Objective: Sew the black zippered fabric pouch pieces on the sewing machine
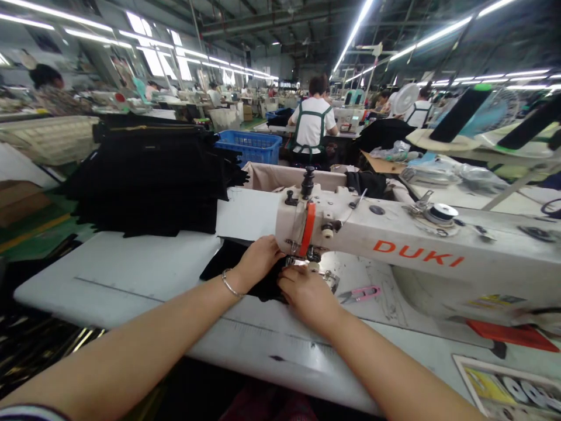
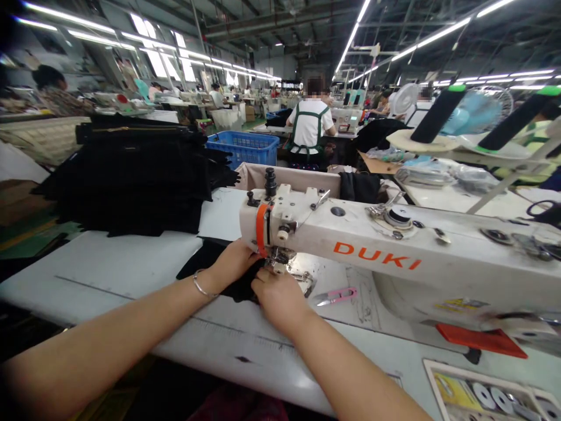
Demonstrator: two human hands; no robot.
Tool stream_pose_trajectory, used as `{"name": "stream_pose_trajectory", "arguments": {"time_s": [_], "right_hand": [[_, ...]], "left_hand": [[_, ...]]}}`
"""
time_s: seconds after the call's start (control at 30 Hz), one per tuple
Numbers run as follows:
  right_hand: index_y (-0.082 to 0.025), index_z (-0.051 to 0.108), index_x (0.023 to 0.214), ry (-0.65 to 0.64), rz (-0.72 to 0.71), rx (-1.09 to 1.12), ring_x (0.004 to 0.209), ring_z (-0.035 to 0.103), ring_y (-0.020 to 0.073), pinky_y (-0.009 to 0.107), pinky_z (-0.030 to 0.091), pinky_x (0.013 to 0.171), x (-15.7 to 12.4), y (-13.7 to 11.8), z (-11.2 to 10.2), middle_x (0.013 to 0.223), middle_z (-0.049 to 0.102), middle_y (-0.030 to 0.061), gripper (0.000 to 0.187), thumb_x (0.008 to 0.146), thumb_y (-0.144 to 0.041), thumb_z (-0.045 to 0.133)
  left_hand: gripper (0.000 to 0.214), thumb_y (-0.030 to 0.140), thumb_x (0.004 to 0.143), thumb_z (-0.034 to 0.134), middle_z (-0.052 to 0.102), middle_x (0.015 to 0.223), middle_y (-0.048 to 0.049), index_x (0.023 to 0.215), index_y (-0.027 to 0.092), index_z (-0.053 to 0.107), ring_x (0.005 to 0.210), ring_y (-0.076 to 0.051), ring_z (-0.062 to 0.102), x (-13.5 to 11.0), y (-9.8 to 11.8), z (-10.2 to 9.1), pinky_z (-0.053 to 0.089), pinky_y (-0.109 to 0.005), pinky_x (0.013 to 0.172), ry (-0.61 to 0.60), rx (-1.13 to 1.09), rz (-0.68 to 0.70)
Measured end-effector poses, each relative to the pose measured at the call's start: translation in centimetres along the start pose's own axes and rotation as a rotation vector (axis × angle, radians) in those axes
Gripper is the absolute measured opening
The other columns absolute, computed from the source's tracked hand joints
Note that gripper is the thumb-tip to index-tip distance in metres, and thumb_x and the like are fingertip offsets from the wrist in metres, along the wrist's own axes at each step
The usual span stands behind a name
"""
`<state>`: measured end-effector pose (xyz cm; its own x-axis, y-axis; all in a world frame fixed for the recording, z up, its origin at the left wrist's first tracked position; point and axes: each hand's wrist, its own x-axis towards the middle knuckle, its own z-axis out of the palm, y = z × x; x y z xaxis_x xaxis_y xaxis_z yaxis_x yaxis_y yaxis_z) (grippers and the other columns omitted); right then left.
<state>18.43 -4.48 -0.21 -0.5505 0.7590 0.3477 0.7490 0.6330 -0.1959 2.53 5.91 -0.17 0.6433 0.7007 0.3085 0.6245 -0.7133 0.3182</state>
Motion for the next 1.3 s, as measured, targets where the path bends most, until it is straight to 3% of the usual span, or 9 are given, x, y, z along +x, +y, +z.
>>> {"name": "stream_pose_trajectory", "arguments": {"time_s": [0.17,0.3,0.53,0.67,1.13,1.3], "right_hand": [[-0.014,0.067,0.111,0.097,-0.009,0.029,0.112,0.06,0.0227,0.038,0.05,0.097,-3.3,1.1,0.5,0.109,0.07,0.01,0.024,0.092,-0.009,0.053],[-0.014,0.067,0.113,0.224,-0.003,0.071,0.112,0.062,0.0228,0.039,0.052,0.095,-3.9,0.7,0.9,0.111,0.071,0.0098,0.026,0.094,-0.01,0.049],[-0.015,0.069,0.108,0.223,0.015,0.058,0.104,0.065,0.0212,0.038,0.054,0.092,-3.0,0.0,0.4,0.104,0.072,0.0093,0.024,0.093,-0.011,0.049],[-0.013,0.069,0.106,0.206,0.03,0.06,0.105,0.065,0.0218,0.039,0.053,0.092,-2.9,-0.3,0.5,0.104,0.072,0.0099,0.024,0.094,-0.01,0.048],[-0.012,0.067,0.108,0.178,0.036,0.111,0.109,0.064,0.0226,0.038,0.052,0.093,-2.9,-0.5,0.1,0.107,0.071,0.0112,0.026,0.094,-0.01,0.046],[-0.015,0.068,0.105,0.194,0.037,0.167,0.105,0.066,0.0209,0.035,0.054,0.089,-3.0,-0.1,-0.1,0.106,0.072,0.009,0.027,0.093,-0.01,0.045]], "left_hand": [[0.021,0.014,0.096,0.051,0.064,0.116,-0.0095,0.113,0.016,0.063,0.112,-0.024,0.058,-3.0,1.5,1.4,0.047,-0.041,0.101,-0.033,-0.031,0.105],[0.033,0.01,0.097,0.045,0.06,0.129,-0.0102,0.129,0.016,0.055,0.122,-0.021,0.054,-5.1,1.3,1.1,0.046,-0.042,0.108,-0.029,-0.072,0.237],[0.035,0.017,0.098,0.048,0.059,0.133,-0.0068,0.133,0.022,0.053,0.127,-0.019,0.053,-3.8,-0.7,0.5,0.043,-0.042,0.112,-0.161,-0.165,0.285],[0.034,0.014,0.098,0.047,0.06,0.132,-0.0079,0.131,0.019,0.054,0.126,-0.019,0.052,-3.8,-0.2,0.0,0.041,-0.042,0.113,-0.201,-0.157,0.263],[0.037,0.007,0.095,0.045,0.058,0.133,-0.0094,0.129,0.017,0.054,0.127,-0.022,0.051,-4.1,1.3,-0.8,0.039,-0.044,0.112,-0.205,-0.126,0.222],[0.042,0.005,0.093,0.041,0.058,0.132,-0.011,0.133,0.016,0.05,0.127,-0.024,0.05,-5.3,1.8,-0.3,0.04,-0.047,0.111,-0.13,-0.113,0.198]]}}
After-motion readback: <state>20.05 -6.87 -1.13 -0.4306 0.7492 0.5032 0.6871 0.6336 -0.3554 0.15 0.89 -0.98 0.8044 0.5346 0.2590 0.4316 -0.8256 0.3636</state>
